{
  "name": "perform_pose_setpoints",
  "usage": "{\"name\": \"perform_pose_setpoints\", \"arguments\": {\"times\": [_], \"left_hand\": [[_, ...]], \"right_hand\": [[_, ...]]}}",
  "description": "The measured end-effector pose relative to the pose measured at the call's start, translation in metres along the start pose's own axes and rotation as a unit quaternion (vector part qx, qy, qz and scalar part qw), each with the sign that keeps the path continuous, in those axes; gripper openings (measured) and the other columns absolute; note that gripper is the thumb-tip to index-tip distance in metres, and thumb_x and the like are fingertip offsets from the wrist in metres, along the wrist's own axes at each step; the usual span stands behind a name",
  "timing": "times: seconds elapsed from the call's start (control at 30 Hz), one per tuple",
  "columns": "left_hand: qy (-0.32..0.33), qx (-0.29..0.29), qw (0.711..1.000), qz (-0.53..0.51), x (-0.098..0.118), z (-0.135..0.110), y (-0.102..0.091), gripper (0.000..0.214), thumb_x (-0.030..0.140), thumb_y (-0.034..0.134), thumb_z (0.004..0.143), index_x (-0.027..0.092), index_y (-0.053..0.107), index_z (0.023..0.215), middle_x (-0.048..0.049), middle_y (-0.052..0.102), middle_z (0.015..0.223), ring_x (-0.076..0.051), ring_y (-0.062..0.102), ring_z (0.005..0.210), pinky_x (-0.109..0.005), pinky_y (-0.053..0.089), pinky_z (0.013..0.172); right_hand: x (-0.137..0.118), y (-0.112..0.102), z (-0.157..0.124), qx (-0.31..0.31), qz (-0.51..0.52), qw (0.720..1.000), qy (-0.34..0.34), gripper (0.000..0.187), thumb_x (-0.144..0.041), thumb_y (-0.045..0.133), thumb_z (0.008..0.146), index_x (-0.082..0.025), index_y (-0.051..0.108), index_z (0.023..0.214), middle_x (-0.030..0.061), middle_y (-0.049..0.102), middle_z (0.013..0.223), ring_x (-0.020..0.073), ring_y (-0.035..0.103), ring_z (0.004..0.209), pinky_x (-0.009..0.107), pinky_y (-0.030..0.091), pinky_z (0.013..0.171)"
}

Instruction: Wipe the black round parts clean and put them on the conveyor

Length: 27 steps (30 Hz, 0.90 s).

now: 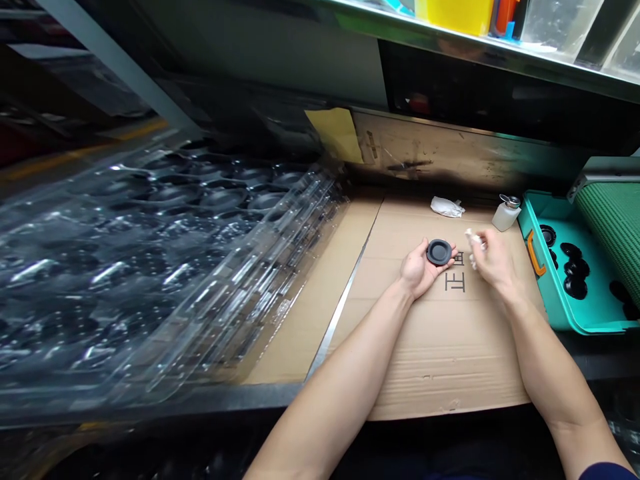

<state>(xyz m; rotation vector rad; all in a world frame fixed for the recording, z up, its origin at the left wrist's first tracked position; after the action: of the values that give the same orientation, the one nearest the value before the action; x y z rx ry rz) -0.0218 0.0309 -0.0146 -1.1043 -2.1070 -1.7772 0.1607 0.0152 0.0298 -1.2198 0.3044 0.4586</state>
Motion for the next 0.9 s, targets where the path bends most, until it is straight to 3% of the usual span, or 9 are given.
{"name": "perform_pose_setpoints", "arguments": {"times": [0.13,0.27,0.4,0.5,0.6,0.73,0.8,0.9], "left_hand": [[0.009,-0.01,1.0,-0.001,-0.006,-0.001,0.002,0.043,0.033,0.035,0.109,0.012,0.071,0.1,-0.0148,0.077,0.109,-0.025,0.073,0.109,-0.039,0.058,0.098],[0.02,-0.018,0.999,0.017,-0.012,-0.001,0.002,0.038,0.032,0.041,0.109,0.013,0.073,0.104,-0.0125,0.077,0.108,-0.024,0.072,0.111,-0.04,0.057,0.102],[0.045,-0.012,0.999,0.009,-0.014,0.001,0.0,0.031,0.032,0.05,0.106,0.012,0.073,0.1,-0.012,0.077,0.108,-0.023,0.072,0.111,-0.037,0.054,0.105],[0.035,0.002,0.999,-0.001,-0.013,0.001,-0.003,0.036,0.033,0.044,0.108,0.011,0.072,0.102,-0.0132,0.077,0.105,-0.023,0.072,0.11,-0.038,0.054,0.106],[0.027,0.0,1.0,0.011,-0.014,0.001,-0.003,0.038,0.033,0.042,0.109,0.011,0.071,0.105,-0.0136,0.077,0.103,-0.023,0.073,0.105,-0.039,0.057,0.101],[0.053,0.002,0.998,0.043,-0.018,0.002,-0.003,0.028,0.032,0.052,0.106,0.012,0.071,0.099,-0.0112,0.077,0.099,-0.022,0.074,0.099,-0.038,0.058,0.095],[0.063,0.012,0.997,0.033,-0.018,0.003,-0.004,0.026,0.031,0.057,0.103,0.013,0.069,0.09,-0.0089,0.076,0.091,-0.021,0.074,0.098,-0.037,0.058,0.097],[0.056,0.007,0.998,0.026,-0.017,0.002,-0.005,0.025,0.032,0.059,0.102,0.013,0.069,0.09,-0.009,0.076,0.091,-0.022,0.074,0.099,-0.036,0.057,0.098]], "right_hand": [[-0.031,0.031,-0.014,-0.042,-0.003,0.994,-0.102,0.023,-0.03,0.054,0.101,-0.02,0.07,0.114,0.0097,0.07,0.107,0.0225,0.064,0.098,0.031,0.047,0.086],[-0.038,0.044,-0.017,-0.013,-0.073,0.994,-0.078,0.03,-0.027,0.046,0.104,-0.02,0.071,0.118,0.0117,0.07,0.107,0.025,0.062,0.101,0.033,0.045,0.087],[-0.044,0.047,-0.016,-0.007,-0.058,0.991,-0.118,0.027,-0.023,0.045,0.104,-0.02,0.072,0.108,0.0099,0.071,0.108,0.024,0.06,0.103,0.032,0.045,0.09],[-0.048,0.045,-0.018,-0.064,-0.056,0.982,-0.169,0.023,-0.021,0.048,0.102,-0.022,0.071,0.099,0.0077,0.071,0.109,0.0227,0.06,0.102,0.031,0.045,0.087],[-0.046,0.038,-0.018,-0.102,-0.096,0.98,-0.143,0.018,-0.022,0.052,0.099,-0.022,0.069,0.095,0.0078,0.071,0.102,0.0235,0.061,0.095,0.032,0.044,0.078],[-0.043,0.035,-0.013,-0.043,-0.12,0.988,-0.083,0.023,-0.019,0.046,0.1,-0.02,0.068,0.095,0.0105,0.07,0.099,0.0245,0.06,0.095,0.033,0.043,0.083],[-0.043,0.037,-0.011,-0.046,-0.098,0.987,-0.115,0.022,-0.018,0.046,0.1,-0.02,0.067,0.094,0.0095,0.069,0.1,0.0234,0.059,0.096,0.032,0.043,0.085],[-0.042,0.038,-0.012,-0.103,-0.064,0.98,-0.16,0.017,-0.02,0.051,0.098,-0.022,0.067,0.093,0.0057,0.069,0.099,0.0211,0.059,0.09,0.03,0.042,0.078]]}}
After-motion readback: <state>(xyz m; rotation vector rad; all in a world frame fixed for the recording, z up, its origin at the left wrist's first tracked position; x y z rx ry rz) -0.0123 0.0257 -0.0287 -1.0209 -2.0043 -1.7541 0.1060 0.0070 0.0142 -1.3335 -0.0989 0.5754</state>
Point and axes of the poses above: each hand's wrist, its own z-axis towards the middle knuckle, its own y-axis out of the palm, x = y × z, the point moved 1 cm from there along z, towards the middle knuckle
